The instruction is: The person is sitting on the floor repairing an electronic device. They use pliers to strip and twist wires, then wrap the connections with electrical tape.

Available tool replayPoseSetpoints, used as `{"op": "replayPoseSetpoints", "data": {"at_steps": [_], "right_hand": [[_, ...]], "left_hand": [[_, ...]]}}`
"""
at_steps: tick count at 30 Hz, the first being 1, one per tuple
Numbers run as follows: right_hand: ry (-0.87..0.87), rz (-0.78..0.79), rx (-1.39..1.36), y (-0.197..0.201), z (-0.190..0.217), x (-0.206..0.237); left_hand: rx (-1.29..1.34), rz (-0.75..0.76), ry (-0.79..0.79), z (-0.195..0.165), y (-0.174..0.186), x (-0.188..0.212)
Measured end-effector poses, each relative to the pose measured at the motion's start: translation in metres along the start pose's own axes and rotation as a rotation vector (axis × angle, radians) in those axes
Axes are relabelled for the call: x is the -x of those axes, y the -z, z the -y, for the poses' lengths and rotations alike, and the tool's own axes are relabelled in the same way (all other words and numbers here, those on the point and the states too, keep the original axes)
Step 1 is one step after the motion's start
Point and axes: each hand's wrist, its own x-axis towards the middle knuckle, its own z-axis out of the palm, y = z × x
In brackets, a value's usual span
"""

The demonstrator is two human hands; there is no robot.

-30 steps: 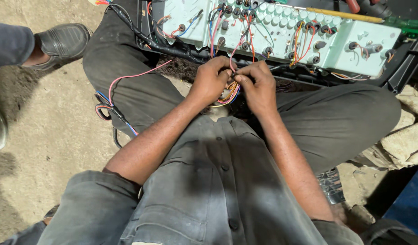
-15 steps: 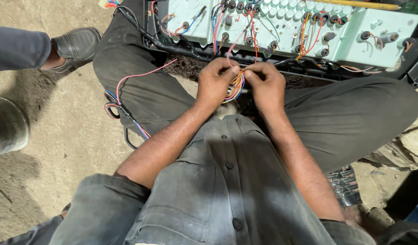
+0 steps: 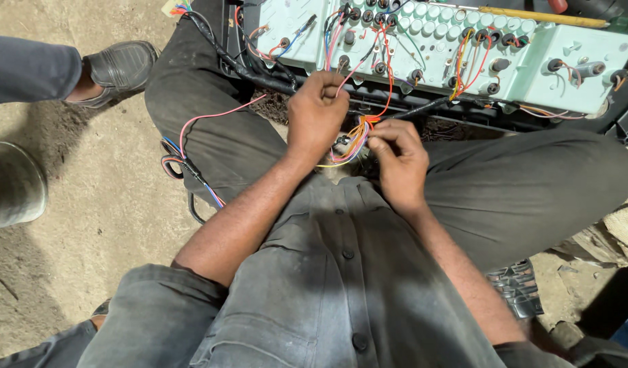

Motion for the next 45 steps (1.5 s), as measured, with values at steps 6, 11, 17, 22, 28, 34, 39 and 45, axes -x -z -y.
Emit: {"op": "replayPoseSetpoints", "data": {"at_steps": [6, 11, 17, 22, 28, 34, 39, 45], "right_hand": [[0.08, 0.081, 0.187, 0.003, 0.012, 0.004], [0.125, 0.152, 0.284, 0.005, 0.02, 0.002], [0.145, 0.163, 0.332, 0.007, 0.026, -0.001], [0.117, 0.184, 0.331, 0.008, 0.026, -0.002], [0.133, 0.232, 0.327, 0.008, 0.026, -0.003], [0.141, 0.196, 0.352, 0.008, 0.026, -0.004], [0.1, 0.165, 0.309, 0.009, 0.016, -0.001], [-0.031, 0.044, 0.156, 0.013, -0.013, 0.0]], "left_hand": [[0.853, 0.45, 0.394, -0.033, 0.006, -0.042], [0.195, 0.436, 0.349, -0.055, -0.001, -0.077], [-0.082, 0.14, -0.012, -0.048, -0.017, -0.1], [0.199, 0.297, 0.291, -0.041, -0.012, -0.098], [0.053, 0.45, 0.339, -0.041, -0.015, -0.069], [-0.079, 0.369, 0.1, -0.034, -0.019, -0.07], [-0.403, 0.204, -0.179, -0.042, -0.004, -0.066], [-0.231, 0.085, -0.334, -0.049, 0.026, 0.001]]}}
